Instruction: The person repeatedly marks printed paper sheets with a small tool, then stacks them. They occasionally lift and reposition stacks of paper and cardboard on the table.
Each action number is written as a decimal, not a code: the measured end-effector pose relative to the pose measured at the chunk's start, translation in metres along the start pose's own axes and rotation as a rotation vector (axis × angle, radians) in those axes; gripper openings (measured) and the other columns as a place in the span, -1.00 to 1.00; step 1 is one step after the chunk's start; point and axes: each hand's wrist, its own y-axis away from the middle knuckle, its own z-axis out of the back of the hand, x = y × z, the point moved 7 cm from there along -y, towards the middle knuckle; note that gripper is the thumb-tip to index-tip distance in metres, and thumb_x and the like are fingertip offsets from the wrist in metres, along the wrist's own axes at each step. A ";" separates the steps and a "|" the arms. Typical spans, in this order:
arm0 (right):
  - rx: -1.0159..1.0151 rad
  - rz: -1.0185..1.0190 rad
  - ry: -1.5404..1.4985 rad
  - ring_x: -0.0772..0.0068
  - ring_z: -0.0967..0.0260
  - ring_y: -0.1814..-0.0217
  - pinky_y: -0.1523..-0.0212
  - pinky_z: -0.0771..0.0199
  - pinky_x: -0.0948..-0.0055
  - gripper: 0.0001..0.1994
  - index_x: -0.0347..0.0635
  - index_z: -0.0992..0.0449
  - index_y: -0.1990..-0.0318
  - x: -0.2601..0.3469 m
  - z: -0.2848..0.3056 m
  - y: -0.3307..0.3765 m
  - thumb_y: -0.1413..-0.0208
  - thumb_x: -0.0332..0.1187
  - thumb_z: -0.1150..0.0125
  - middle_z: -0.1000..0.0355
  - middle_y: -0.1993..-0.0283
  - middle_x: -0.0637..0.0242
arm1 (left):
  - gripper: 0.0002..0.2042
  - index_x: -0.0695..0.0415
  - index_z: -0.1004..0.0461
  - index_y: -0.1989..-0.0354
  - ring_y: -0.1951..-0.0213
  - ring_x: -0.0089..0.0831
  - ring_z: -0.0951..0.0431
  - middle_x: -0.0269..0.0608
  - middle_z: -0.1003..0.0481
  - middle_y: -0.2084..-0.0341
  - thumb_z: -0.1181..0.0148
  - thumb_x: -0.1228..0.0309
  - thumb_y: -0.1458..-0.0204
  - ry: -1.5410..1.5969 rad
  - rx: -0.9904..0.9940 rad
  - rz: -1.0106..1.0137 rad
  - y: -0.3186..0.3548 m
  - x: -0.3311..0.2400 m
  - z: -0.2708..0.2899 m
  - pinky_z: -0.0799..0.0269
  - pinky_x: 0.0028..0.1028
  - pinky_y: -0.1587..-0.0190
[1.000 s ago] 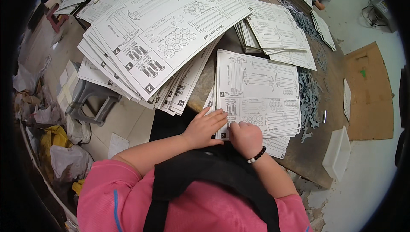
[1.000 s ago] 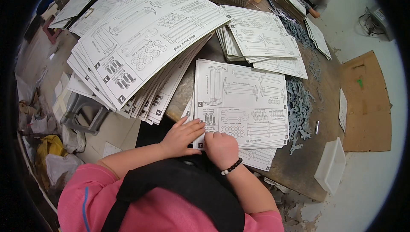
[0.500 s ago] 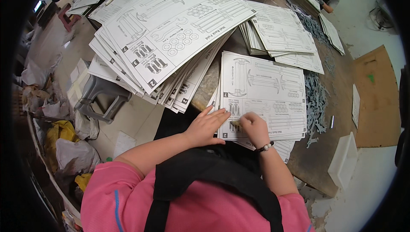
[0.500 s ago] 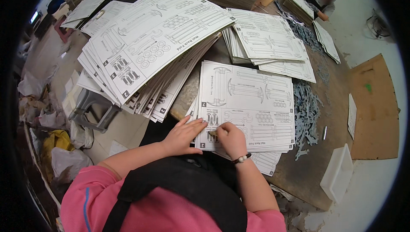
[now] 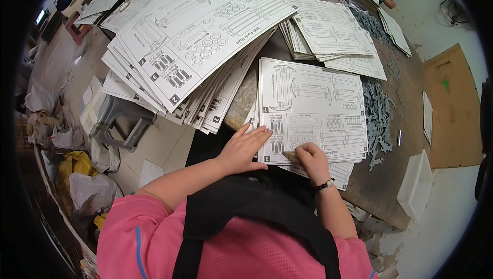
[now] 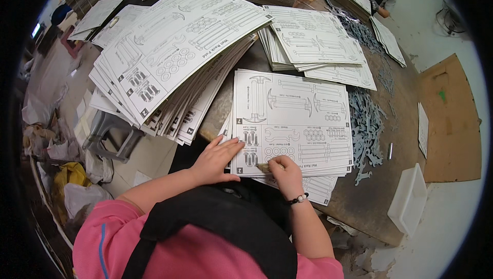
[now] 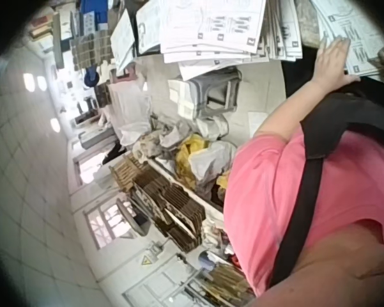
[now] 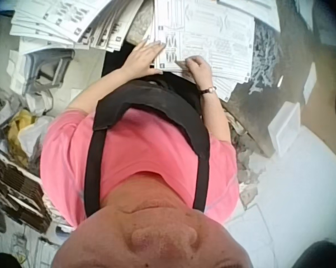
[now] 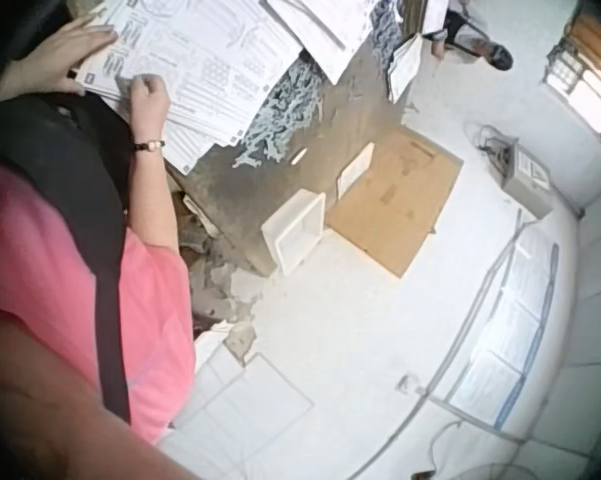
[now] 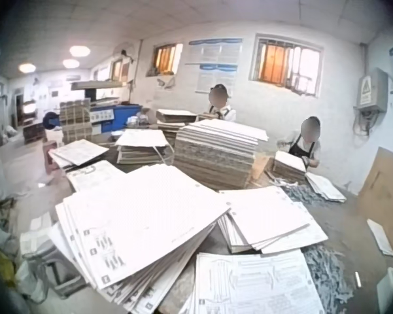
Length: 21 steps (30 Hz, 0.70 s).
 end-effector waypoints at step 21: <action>0.022 0.034 0.126 0.35 -0.40 0.40 0.34 -0.35 0.49 -0.81 -0.23 -0.49 0.35 0.015 -0.011 0.011 0.04 -0.30 -0.11 -0.44 0.44 0.19 | -0.17 0.21 -0.10 -0.13 -0.16 -0.26 -0.16 -0.05 -0.27 -0.02 -0.28 0.04 0.32 -0.010 -0.015 -0.015 0.001 0.000 0.001 0.07 -0.16 -0.20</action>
